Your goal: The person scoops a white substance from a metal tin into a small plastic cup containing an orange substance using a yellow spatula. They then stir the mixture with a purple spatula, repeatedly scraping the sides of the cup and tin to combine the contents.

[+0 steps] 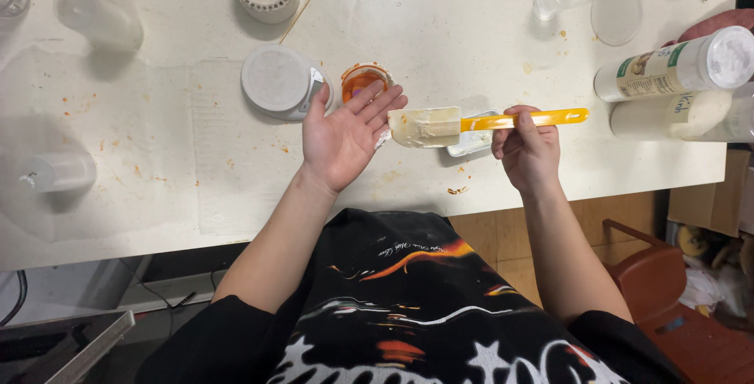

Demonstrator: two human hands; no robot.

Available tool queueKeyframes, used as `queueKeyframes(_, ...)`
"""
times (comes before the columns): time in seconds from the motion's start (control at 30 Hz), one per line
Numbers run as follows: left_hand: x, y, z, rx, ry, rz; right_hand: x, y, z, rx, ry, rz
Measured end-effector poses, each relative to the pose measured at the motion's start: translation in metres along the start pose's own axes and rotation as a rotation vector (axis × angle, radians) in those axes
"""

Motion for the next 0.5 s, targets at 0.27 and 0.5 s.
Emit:
queueKeyframes(0.27,0.001,0.004,-0.011,-0.01,-0.035,0.038,-0.011,-0.014,0.018,0.038,-0.042,-0.013)
queueKeyframes(0.5,-0.003,0.003,-0.013,0.028,-0.084,0.078,-0.04,-0.02,0.002,-0.094,0.221,0.135)
Point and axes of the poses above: each hand's wrist, its own y-axis towards the middle knuckle, its own z-axis out of the palm, x = y × z, the point moved 10 cm from there along y, towards the middle knuckle, and after that the axes turned 13 degrees about y, right-handed, at the moved point
